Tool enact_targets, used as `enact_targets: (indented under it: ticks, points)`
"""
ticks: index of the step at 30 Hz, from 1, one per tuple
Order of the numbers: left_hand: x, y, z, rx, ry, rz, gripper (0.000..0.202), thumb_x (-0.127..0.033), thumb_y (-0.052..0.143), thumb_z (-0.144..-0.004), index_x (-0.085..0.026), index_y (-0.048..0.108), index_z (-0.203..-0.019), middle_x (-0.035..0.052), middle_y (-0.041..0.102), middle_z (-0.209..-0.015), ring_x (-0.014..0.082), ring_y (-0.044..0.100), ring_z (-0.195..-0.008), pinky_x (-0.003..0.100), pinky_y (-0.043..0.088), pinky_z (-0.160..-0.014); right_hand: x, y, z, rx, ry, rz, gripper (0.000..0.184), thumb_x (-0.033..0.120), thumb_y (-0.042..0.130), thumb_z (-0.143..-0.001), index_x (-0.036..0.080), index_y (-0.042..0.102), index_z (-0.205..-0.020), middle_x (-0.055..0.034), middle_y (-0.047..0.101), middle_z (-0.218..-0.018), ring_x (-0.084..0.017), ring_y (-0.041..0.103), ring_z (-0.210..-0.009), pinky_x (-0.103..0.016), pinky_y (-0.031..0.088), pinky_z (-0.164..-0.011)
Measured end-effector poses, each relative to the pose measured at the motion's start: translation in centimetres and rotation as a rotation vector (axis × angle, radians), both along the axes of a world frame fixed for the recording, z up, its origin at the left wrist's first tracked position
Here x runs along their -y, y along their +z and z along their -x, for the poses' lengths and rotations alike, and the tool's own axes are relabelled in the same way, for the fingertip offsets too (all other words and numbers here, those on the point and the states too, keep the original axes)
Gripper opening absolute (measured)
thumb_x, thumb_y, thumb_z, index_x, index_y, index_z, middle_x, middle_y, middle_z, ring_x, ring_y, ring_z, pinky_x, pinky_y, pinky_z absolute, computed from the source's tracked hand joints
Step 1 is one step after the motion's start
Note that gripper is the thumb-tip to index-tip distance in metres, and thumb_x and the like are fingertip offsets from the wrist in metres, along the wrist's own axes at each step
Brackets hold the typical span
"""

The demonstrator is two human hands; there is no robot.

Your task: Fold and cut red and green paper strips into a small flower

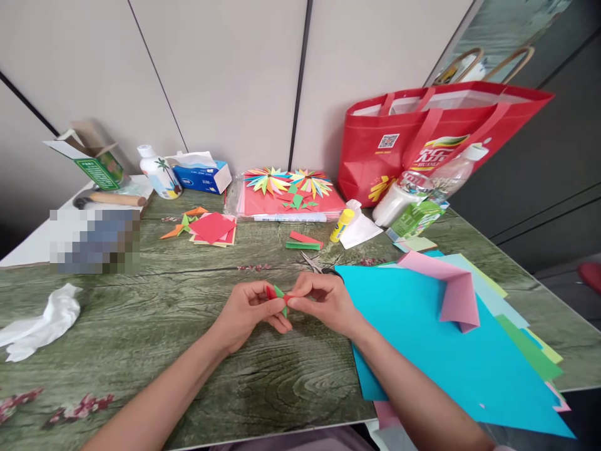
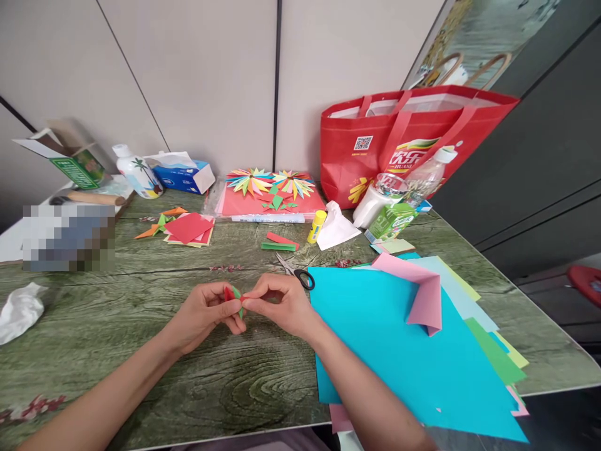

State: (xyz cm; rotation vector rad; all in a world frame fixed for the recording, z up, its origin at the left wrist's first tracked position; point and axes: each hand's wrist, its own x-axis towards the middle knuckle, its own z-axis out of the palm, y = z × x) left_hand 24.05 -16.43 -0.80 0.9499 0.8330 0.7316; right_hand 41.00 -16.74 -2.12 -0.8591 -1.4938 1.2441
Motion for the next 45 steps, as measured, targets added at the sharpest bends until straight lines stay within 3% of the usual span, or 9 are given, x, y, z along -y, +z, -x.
enact_targets:
  ticks: [4,9,15,22,24,29,34,39,45]
  points:
    - [0.0,-0.2,0.1,-0.004,-0.012,-0.011,0.018,-0.022,0.069,-0.066,-0.012,0.055,-0.064,0.0033,0.066,-0.051,0.017,0.065,-0.05,0.025,0.053,-0.05,0.1,0.0,0.1,0.046,-0.039,-0.054,0.011,0.023,0.066,-0.07,0.018,0.06,-0.061,0.0,0.058,-0.062,-0.012,0.052,-0.058,-0.025,0.041,-0.054]
    - [0.4,-0.5,-0.5,-0.061,0.114,-0.102,0.016,-0.022,0.069,-0.066,-0.013,0.055,-0.065,0.0021,0.066,-0.054,0.0186,0.066,-0.053,0.029,0.055,-0.054,0.3,-0.5,0.9,0.021,-0.162,0.016,0.016,0.024,0.064,-0.069,0.018,0.054,-0.058,0.0014,0.054,-0.058,-0.011,0.049,-0.055,-0.024,0.04,-0.052]
    - [0.8,-0.8,-1.0,-0.199,0.289,-0.3,0.013,-0.018,0.069,-0.063,-0.015,0.057,-0.064,-0.0024,0.064,-0.054,0.0145,0.064,-0.053,0.023,0.053,-0.055,0.6,-0.9,1.9,0.055,-0.239,0.063,0.015,0.024,0.059,-0.071,0.018,0.049,-0.061,0.0016,0.054,-0.059,-0.011,0.05,-0.055,-0.023,0.041,-0.051]
    - [0.8,-1.4,-1.0,-0.095,0.284,-0.141,0.012,-0.017,0.07,-0.062,-0.013,0.058,-0.06,-0.0018,0.063,-0.05,0.0136,0.062,-0.046,0.023,0.052,-0.049,0.9,-0.7,1.6,0.297,-0.344,-0.271,0.018,0.017,0.055,-0.071,0.018,0.049,-0.055,0.0015,0.046,-0.057,-0.011,0.044,-0.056,-0.025,0.035,-0.053]
    - [0.6,-1.2,-0.9,-0.046,0.25,-0.091,0.012,-0.018,0.069,-0.063,-0.013,0.059,-0.06,-0.0002,0.064,-0.05,0.0141,0.062,-0.046,0.024,0.052,-0.049,0.7,-0.6,1.5,0.221,-0.296,-0.179,0.016,0.02,0.057,-0.071,0.018,0.051,-0.057,0.0012,0.048,-0.058,-0.012,0.046,-0.056,-0.025,0.037,-0.054]
    - [0.2,-0.6,-0.5,-0.004,0.185,-0.009,0.012,-0.019,0.069,-0.064,-0.011,0.06,-0.062,0.0024,0.066,-0.052,0.0137,0.062,-0.048,0.022,0.051,-0.05,0.0,-0.2,1.1,-0.017,0.011,0.25,0.017,0.033,0.057,-0.075,0.017,0.056,-0.07,0.0004,0.056,-0.062,-0.011,0.051,-0.053,-0.025,0.041,-0.052]
    - [0.4,-0.5,-0.7,-0.024,0.139,-0.028,0.014,-0.02,0.071,-0.062,-0.011,0.061,-0.064,0.0025,0.065,-0.053,0.015,0.063,-0.047,0.024,0.051,-0.048,0.1,-0.6,1.3,0.024,-0.064,0.251,0.028,0.038,0.059,-0.074,0.017,0.049,-0.057,0.0042,0.047,-0.051,-0.008,0.043,-0.047,-0.021,0.034,-0.047]
    - [0.6,-0.7,-0.8,-0.009,0.149,-0.01,0.016,-0.023,0.07,-0.063,-0.011,0.06,-0.063,0.0044,0.067,-0.057,0.0152,0.063,-0.05,0.025,0.052,-0.051,0.1,-1.1,1.9,-0.196,0.026,0.496,0.036,0.044,0.06,-0.072,0.017,0.043,-0.054,0.006,0.045,-0.045,-0.006,0.04,-0.04,-0.019,0.032,-0.041]
    - [0.3,-0.6,-0.7,-0.026,0.152,0.013,0.017,-0.023,0.07,-0.064,-0.011,0.06,-0.071,0.0032,0.066,-0.06,0.0154,0.064,-0.056,0.029,0.054,-0.06,-0.2,-1.0,1.5,-0.08,-0.046,0.323,0.025,0.04,0.064,-0.069,0.017,0.053,-0.067,0.0023,0.055,-0.062,-0.009,0.049,-0.053,-0.022,0.042,-0.05]
